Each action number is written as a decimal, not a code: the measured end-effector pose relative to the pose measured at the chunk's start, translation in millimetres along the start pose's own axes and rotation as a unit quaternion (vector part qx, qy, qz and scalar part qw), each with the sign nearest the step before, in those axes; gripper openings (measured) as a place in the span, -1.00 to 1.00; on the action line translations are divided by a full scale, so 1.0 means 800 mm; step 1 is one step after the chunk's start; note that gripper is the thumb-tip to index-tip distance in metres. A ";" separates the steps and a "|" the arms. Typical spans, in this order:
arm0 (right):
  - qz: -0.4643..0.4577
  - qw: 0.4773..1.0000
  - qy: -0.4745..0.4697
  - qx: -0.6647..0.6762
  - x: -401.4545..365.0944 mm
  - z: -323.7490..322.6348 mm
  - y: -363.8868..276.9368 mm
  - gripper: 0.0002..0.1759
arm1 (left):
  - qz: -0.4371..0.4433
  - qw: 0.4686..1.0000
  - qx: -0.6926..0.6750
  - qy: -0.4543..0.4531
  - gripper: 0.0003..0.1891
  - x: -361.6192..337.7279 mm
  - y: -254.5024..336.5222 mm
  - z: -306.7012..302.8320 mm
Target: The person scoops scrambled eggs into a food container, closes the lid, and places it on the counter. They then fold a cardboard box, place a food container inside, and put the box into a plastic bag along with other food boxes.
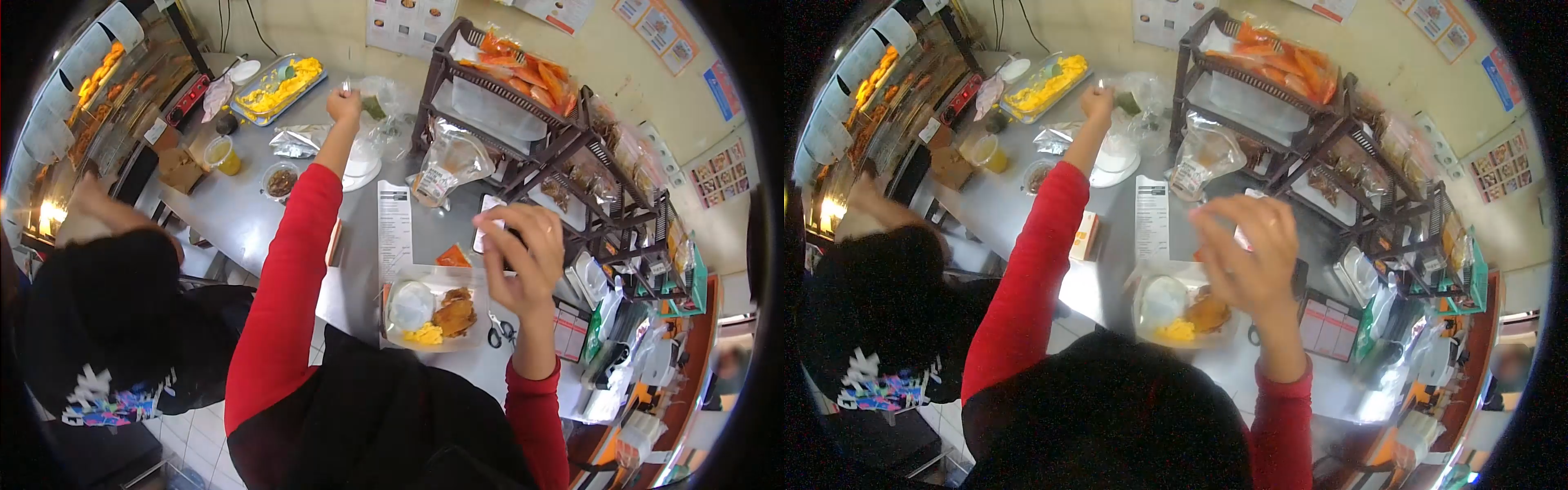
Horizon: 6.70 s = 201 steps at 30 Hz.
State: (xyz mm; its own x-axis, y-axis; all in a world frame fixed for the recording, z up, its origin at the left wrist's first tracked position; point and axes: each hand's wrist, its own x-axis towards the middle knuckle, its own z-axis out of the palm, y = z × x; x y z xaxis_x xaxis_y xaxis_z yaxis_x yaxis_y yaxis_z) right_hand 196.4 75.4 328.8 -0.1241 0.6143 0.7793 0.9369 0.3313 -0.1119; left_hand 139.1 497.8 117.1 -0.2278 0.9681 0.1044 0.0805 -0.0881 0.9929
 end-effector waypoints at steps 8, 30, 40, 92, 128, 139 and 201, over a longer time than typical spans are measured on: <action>0.062 0.998 0.014 -0.014 -0.083 -0.035 0.006 -0.79 | 0.183 0.962 0.201 0.011 -0.73 -0.033 0.012 -0.030; 0.078 0.993 0.087 0.025 -0.101 -0.087 0.114 -0.69 | 0.069 0.916 -0.015 -0.395 -0.50 -0.417 0.083 -0.281; 0.457 0.835 -0.026 -0.305 0.038 -0.042 0.461 -0.64 | 0.012 0.969 0.032 -0.243 -0.70 -0.445 0.074 -0.273; 0.102 0.888 -0.448 -0.016 -0.241 -0.006 -0.012 0.07 | 0.326 0.673 0.366 -0.554 0.21 -0.458 0.096 -0.304; 0.575 0.684 0.334 -0.299 -0.498 -0.274 0.018 -0.76 | 0.380 0.608 0.003 -0.697 -0.63 -0.602 0.184 -0.094; 0.754 0.532 0.282 0.261 -0.676 -0.483 0.145 -0.73 | 0.275 0.593 0.016 -0.756 -0.62 -1.091 0.091 0.141; 0.100 0.876 -0.472 0.024 -0.142 0.223 0.126 -0.36 | 0.269 0.795 0.293 -0.458 -0.62 -0.357 -0.087 -0.266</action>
State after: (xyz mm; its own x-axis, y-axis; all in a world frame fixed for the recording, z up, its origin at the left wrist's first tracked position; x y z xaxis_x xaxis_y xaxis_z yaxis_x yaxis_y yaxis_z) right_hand 246.5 166.4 119.3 -0.1959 0.9742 -0.1124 0.9587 0.1661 -0.2310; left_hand -8.0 177.7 30.7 0.7741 0.6145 0.1523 0.4260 -0.6835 0.5927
